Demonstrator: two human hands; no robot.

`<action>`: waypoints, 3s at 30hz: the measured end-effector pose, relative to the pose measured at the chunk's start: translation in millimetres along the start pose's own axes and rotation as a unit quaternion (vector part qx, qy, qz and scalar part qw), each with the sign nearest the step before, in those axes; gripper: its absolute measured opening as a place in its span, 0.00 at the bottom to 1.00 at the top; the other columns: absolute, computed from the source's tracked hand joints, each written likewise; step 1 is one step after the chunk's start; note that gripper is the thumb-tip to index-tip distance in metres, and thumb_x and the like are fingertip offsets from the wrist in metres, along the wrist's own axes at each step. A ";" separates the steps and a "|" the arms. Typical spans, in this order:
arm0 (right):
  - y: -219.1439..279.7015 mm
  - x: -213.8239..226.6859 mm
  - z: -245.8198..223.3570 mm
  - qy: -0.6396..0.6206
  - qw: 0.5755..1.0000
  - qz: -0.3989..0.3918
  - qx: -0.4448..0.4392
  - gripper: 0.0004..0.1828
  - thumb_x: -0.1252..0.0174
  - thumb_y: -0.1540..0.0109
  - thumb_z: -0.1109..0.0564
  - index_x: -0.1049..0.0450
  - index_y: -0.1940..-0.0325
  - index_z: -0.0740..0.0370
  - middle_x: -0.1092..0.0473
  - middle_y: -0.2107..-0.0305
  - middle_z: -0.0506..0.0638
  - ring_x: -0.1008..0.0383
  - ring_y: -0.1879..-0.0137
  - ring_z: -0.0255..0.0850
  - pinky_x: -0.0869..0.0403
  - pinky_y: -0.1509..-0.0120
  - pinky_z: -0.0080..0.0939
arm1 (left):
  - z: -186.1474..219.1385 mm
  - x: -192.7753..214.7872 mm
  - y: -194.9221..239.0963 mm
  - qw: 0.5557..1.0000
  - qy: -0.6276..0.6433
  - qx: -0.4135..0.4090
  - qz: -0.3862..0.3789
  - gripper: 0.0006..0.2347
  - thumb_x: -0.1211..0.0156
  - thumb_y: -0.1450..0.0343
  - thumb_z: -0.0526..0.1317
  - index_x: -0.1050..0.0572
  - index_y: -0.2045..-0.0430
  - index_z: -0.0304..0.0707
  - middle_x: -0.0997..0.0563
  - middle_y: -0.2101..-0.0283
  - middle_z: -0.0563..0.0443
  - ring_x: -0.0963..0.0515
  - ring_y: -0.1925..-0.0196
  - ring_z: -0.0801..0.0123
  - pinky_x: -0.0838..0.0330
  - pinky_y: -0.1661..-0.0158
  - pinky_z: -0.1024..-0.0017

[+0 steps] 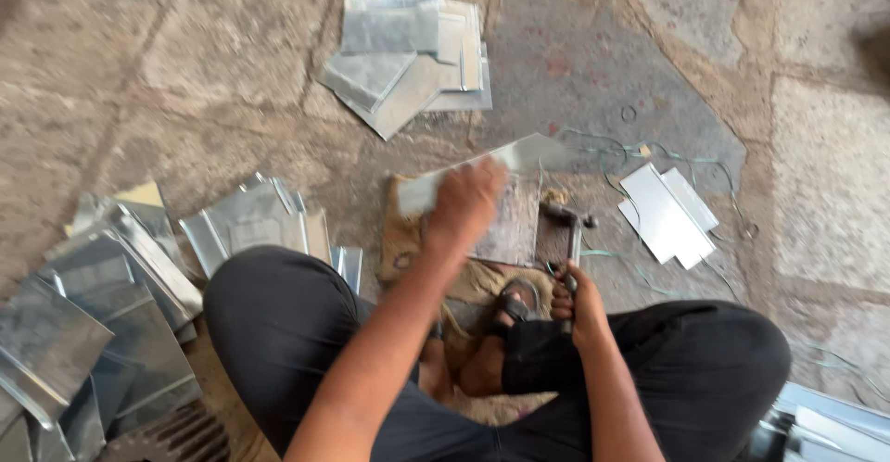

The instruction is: The person hammers metal sheets by hand. They position individual sheets on a wooden block and strike them repeatedly with a hammer to flatten or shape them.

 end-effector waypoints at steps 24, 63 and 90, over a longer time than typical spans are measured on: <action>53.5 -23.4 -33.4 0.135 0.958 0.116 0.223 0.17 0.54 0.28 0.45 0.39 0.53 0.62 0.44 0.79 0.44 0.47 0.79 0.29 0.43 0.78 0.32 | -12.8 -99.4 38.9 0.983 -0.010 0.116 -0.141 0.35 0.62 0.24 0.68 0.62 0.26 0.56 0.61 0.21 0.47 0.59 0.20 0.53 0.73 0.29 0.34; 88.8 -85.5 -30.4 0.533 0.723 0.105 0.426 0.25 0.62 0.29 0.30 0.35 0.53 0.52 0.36 0.80 0.44 0.40 0.81 0.31 0.37 0.78 0.35 | -38.1 -122.8 49.6 0.968 -0.016 0.227 -0.111 0.27 0.73 0.22 0.50 0.57 0.24 0.47 0.59 0.21 0.59 0.60 0.20 0.61 0.76 0.33 0.25; 167.0 -76.1 -116.7 0.314 0.803 0.047 0.504 0.23 0.57 0.26 0.39 0.34 0.66 0.56 0.38 0.83 0.43 0.43 0.83 0.31 0.43 0.83 0.33 | -25.8 -121.3 43.6 0.966 0.002 0.233 -0.113 0.27 0.71 0.22 0.51 0.56 0.25 0.50 0.60 0.21 0.61 0.59 0.20 0.58 0.76 0.33 0.25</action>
Point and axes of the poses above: each hand's wrist, its own y-axis away from the middle knuckle, its own x-axis out of the back of the hand, z = x × y, the point moved 6 cm from there along -y, towards the middle knuckle
